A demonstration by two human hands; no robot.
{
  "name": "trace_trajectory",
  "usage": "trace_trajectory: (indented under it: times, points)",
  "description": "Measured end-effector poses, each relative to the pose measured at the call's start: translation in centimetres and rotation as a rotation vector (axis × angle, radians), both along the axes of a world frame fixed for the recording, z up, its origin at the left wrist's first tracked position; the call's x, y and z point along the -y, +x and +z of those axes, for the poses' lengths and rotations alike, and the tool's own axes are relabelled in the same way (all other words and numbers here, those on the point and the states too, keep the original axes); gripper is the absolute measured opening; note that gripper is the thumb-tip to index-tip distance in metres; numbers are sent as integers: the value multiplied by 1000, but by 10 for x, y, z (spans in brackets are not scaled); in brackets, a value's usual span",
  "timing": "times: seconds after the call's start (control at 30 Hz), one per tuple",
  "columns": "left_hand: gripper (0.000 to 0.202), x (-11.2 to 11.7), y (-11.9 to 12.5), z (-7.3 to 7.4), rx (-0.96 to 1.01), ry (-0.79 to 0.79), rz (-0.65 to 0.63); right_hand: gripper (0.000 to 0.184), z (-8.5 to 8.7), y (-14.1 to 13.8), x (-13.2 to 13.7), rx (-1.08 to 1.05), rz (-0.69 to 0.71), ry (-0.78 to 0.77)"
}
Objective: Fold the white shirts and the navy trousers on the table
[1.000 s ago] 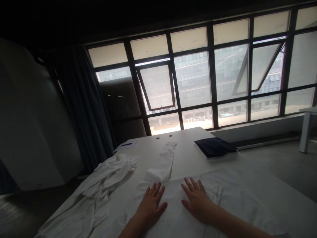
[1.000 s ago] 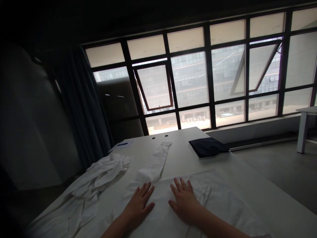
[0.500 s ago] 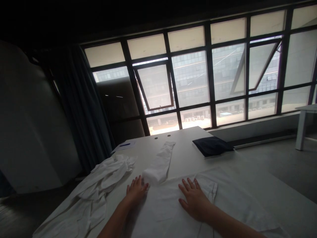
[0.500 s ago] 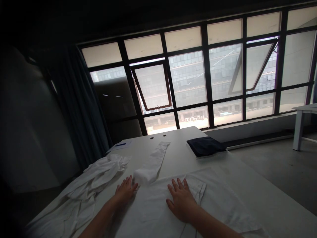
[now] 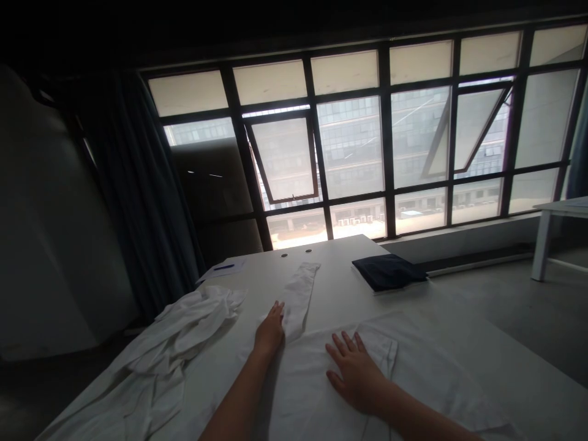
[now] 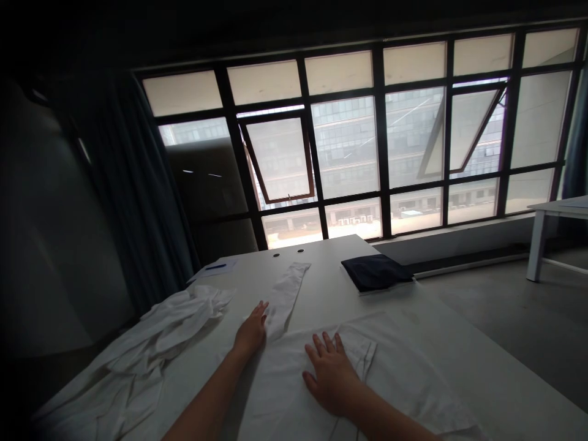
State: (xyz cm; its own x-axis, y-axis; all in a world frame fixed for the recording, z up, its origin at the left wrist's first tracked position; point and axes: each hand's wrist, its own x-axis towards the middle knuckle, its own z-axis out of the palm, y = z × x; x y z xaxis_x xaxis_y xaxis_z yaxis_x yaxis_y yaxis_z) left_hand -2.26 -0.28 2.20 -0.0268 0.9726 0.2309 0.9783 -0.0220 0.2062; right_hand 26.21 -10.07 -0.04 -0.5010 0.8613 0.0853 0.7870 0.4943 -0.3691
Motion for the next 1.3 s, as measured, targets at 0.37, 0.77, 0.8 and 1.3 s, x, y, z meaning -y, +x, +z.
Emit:
trace_trajectory:
  times: [0.37,0.77,0.8,1.3]
  points:
    - [34,10,-24,4,-114,-188,94,67,4,-1,3,16,2,14]
    - [18,11,-31,14,-170,-164,-117,64,4,-1,4,8,-4,34]
    - [16,11,-29,14,-156,-152,-138,64,4,-1,5,7,-5,36]
    - [26,24,-52,4,10,-38,-14,63,0,0,3,-47,-1,51]
